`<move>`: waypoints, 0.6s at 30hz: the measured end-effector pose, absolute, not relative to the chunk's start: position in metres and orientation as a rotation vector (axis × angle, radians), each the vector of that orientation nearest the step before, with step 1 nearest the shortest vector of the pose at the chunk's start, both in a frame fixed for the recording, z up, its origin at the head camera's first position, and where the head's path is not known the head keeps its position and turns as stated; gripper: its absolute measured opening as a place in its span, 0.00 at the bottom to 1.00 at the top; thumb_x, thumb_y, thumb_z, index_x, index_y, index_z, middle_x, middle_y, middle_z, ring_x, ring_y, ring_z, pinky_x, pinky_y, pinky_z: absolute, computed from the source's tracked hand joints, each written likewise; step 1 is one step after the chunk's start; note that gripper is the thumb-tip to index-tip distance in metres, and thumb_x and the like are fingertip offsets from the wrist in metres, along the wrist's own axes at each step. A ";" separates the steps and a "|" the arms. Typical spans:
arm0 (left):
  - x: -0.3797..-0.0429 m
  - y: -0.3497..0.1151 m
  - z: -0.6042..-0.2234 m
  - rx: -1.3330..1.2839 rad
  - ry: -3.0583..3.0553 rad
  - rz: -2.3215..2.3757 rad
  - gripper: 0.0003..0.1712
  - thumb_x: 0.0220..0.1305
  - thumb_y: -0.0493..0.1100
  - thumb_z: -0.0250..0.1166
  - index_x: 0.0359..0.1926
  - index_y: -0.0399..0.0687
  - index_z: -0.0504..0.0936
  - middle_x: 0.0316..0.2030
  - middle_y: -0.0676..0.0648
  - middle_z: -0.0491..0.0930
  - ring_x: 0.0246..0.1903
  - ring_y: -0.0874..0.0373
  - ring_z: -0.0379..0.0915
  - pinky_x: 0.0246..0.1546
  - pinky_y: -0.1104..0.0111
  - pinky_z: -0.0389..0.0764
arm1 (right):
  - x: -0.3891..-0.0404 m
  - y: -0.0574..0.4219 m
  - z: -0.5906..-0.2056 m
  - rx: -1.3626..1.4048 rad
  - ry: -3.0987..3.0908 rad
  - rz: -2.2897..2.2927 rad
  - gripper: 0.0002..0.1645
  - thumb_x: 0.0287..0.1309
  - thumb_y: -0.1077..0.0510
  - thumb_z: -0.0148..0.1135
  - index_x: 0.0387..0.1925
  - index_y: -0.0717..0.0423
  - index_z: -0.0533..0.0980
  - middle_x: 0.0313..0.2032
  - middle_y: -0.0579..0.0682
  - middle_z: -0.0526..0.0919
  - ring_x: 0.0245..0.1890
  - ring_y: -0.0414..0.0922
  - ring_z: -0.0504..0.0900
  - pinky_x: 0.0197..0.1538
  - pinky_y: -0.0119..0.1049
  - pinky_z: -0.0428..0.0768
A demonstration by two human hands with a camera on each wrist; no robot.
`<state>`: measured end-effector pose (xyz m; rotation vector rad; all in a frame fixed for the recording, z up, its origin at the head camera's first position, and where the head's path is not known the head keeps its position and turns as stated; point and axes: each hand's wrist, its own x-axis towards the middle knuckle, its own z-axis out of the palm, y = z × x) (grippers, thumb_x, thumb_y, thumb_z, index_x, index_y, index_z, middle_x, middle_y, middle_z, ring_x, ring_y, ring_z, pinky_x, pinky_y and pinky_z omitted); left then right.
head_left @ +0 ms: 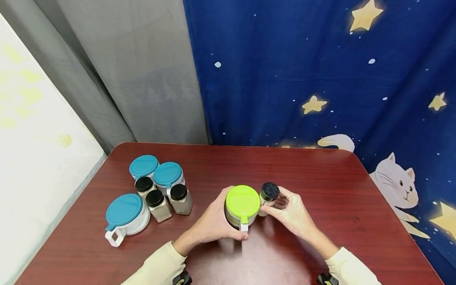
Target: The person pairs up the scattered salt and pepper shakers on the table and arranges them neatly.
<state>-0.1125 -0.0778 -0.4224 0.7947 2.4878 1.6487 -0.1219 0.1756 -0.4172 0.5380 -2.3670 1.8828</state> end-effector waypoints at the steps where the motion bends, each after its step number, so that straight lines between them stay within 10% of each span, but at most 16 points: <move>1: -0.113 -0.077 -0.422 0.799 2.485 1.653 0.66 0.31 0.47 0.89 0.72 0.56 0.61 0.58 0.62 0.74 0.55 0.62 0.73 0.60 0.56 0.73 | -0.122 0.177 -0.417 0.537 -2.369 1.879 0.27 0.49 0.67 0.79 0.52 0.65 0.80 0.40 0.56 0.87 0.39 0.43 0.87 0.47 0.34 0.83; 18: -0.119 -0.062 -0.427 0.813 2.490 1.657 0.67 0.30 0.48 0.90 0.72 0.54 0.62 0.57 0.60 0.75 0.55 0.62 0.73 0.61 0.58 0.72 | -0.124 0.192 -0.417 0.535 -2.388 1.825 0.26 0.49 0.67 0.79 0.51 0.64 0.80 0.39 0.55 0.87 0.39 0.43 0.87 0.46 0.34 0.83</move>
